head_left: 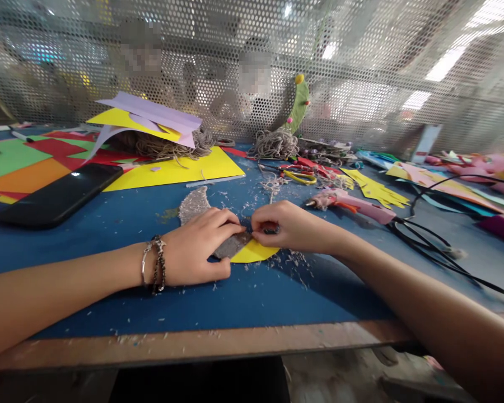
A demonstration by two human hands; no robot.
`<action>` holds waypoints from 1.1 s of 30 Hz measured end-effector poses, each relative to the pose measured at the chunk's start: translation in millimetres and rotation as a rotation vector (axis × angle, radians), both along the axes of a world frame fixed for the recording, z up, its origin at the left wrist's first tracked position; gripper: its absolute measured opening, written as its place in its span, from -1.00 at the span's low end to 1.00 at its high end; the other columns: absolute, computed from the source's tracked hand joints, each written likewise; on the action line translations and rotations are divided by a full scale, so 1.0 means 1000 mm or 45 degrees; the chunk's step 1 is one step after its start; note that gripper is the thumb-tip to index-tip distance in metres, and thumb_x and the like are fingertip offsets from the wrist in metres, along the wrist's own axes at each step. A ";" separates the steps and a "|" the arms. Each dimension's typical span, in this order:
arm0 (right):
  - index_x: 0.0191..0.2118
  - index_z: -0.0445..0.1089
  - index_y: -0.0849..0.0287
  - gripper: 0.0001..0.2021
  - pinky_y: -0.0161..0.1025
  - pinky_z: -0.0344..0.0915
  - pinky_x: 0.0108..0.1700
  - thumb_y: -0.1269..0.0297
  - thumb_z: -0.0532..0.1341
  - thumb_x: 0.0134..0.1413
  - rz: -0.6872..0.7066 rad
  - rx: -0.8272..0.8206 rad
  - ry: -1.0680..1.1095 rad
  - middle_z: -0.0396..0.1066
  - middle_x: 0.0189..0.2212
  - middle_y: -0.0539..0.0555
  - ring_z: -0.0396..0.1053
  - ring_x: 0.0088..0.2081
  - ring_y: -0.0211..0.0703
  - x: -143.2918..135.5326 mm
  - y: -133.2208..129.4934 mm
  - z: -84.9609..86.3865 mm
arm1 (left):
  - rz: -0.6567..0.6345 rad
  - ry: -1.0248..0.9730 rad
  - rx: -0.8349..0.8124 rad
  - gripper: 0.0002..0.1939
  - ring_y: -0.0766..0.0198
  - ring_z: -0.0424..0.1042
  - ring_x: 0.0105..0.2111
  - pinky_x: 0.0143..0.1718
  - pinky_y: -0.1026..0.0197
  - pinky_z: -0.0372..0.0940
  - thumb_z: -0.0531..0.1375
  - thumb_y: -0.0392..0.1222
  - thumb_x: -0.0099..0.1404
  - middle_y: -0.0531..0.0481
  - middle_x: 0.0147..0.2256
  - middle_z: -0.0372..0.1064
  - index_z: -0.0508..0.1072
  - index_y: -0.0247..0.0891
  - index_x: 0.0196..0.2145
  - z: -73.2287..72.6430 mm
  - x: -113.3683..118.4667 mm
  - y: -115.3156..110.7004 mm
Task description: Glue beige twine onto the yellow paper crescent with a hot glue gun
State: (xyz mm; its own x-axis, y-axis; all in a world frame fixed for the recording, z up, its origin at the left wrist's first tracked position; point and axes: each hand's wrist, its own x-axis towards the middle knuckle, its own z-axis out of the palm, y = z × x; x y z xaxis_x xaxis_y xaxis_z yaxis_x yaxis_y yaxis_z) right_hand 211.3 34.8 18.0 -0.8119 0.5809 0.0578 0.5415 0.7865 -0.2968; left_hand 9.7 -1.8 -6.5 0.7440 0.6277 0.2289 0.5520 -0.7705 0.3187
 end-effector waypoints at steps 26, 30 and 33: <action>-0.46 0.30 0.24 -0.80 -0.35 0.09 -0.34 0.23 0.07 0.06 0.028 0.063 -0.068 0.25 -0.47 0.04 0.17 -0.41 -0.32 0.009 0.011 0.019 | -0.196 -0.096 -0.082 -0.55 0.13 0.15 -0.08 0.00 0.06 0.09 0.05 -0.06 0.15 -0.07 -0.06 0.11 0.22 -0.11 0.02 0.004 -0.007 0.001; -0.45 0.29 0.25 -0.80 -0.35 0.10 -0.35 0.24 0.07 0.07 0.043 0.107 -0.097 0.23 -0.46 0.03 0.16 -0.41 -0.33 0.003 0.014 0.026 | -0.245 -0.091 -0.099 -0.56 0.12 0.13 -0.08 0.02 0.04 0.05 0.00 -0.02 0.20 -0.06 -0.03 0.15 0.25 -0.16 0.03 0.004 -0.009 0.002; -0.44 0.30 0.26 -0.84 -0.35 0.11 -0.34 0.29 0.09 0.06 0.061 0.158 -0.090 0.22 -0.44 0.04 0.16 -0.41 -0.34 -0.007 0.015 0.029 | -0.252 -0.117 -0.114 -0.58 0.15 0.11 -0.05 0.04 0.09 0.03 -0.03 -0.06 0.24 -0.06 -0.01 0.18 0.26 -0.21 0.03 0.004 -0.009 0.003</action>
State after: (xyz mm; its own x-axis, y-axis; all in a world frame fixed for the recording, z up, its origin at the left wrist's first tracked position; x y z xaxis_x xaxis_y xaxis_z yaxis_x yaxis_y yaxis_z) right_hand 204.6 50.2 47.3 -0.8430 0.5335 0.0687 0.5188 0.8402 -0.1579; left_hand 0.6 1.0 -2.4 0.8334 0.4924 0.2509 0.3585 -0.8272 0.4327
